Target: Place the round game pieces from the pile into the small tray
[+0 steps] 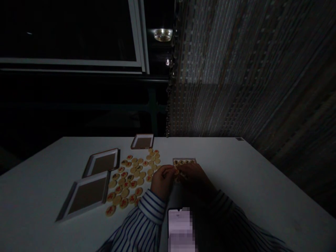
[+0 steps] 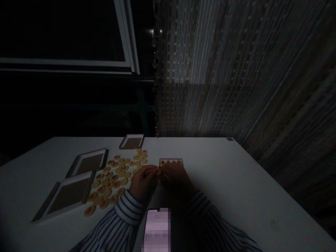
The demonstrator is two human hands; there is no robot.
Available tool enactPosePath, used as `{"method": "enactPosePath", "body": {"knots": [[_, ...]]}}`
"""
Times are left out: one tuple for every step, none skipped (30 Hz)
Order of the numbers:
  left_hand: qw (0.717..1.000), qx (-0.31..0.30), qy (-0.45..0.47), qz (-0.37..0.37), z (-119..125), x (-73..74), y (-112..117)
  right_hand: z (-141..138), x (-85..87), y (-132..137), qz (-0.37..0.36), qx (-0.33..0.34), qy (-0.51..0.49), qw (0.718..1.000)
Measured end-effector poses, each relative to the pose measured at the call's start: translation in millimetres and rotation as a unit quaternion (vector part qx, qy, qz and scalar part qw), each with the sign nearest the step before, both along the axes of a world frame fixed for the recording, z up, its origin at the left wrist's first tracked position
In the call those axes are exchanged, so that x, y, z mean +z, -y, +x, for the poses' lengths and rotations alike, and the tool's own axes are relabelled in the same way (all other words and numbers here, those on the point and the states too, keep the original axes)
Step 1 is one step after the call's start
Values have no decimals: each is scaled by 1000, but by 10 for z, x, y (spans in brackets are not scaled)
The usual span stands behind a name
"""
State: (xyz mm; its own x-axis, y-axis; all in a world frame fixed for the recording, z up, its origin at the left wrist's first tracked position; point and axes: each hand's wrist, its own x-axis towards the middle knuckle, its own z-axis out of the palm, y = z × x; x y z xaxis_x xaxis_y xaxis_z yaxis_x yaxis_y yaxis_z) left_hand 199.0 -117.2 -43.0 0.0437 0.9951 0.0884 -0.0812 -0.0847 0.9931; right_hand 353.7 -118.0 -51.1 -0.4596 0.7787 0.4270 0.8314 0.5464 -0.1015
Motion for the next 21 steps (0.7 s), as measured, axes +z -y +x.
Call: {"method": "enactPosePath", "body": {"knots": [[1000,-8,0,2,0,-14,-4,7,-20,-2,-5,-1,0,1000],[1000,-15,-5,5,-2,-30,-8,15,-32,1,-7,-4,-5,1000],[1000,-21,-12,10,-6,-45,-12,24,-38,7,-8,-8,-11,1000],[999,-26,-18,14,-9,-59,-14,32,-39,16,-7,-11,-18,1000],[999,-33,-22,18,-12,-70,-15,40,-38,25,-5,-14,-23,1000],[999,-39,-21,18,-14,-78,-15,46,-35,34,-1,-19,-26,999],[999,-44,-17,15,-14,-81,-14,51,-33,42,4,-24,-27,999],[999,-48,-11,13,-13,-81,-11,54,-33,48,7,-27,-25,999],[999,-52,-6,12,-10,-78,-8,57,-36,54,10,-28,-21,999],[999,-52,-4,13,-6,-73,-4,60,-40,58,11,-29,-17,999],[999,-50,-2,16,-1,-68,0,63,-46,61,13,-28,-12,999],[999,-47,1,19,6,-63,4,67,-52,64,16,-26,-10,999],[999,-44,4,20,13,-60,7,71,-59,66,21,-24,-10,999],[999,-41,10,16,21,-59,10,76,-63,68,29,-20,-11,999],[999,-39,18,10,28,-59,12,80,-66,70,37,-14,-13,999],[999,-40,24,6,35,-60,14,82,-65,72,44,-9,-14,999],[999,-40,26,4,41,-60,16,82,-60,75,48,-6,-15,999],[999,-39,25,7,45,-60,18,79,-51,78,49,-5,-15,999],[999,-36,18,13,47,-57,21,73,-37,83,47,-8,-15,999],[999,-32,5,20,47,-54,24,63,-19,88,43,-13,-16,999],[999,-28,-11,27,46,-50,28,51,2,95,36,-19,-16,999]]}}
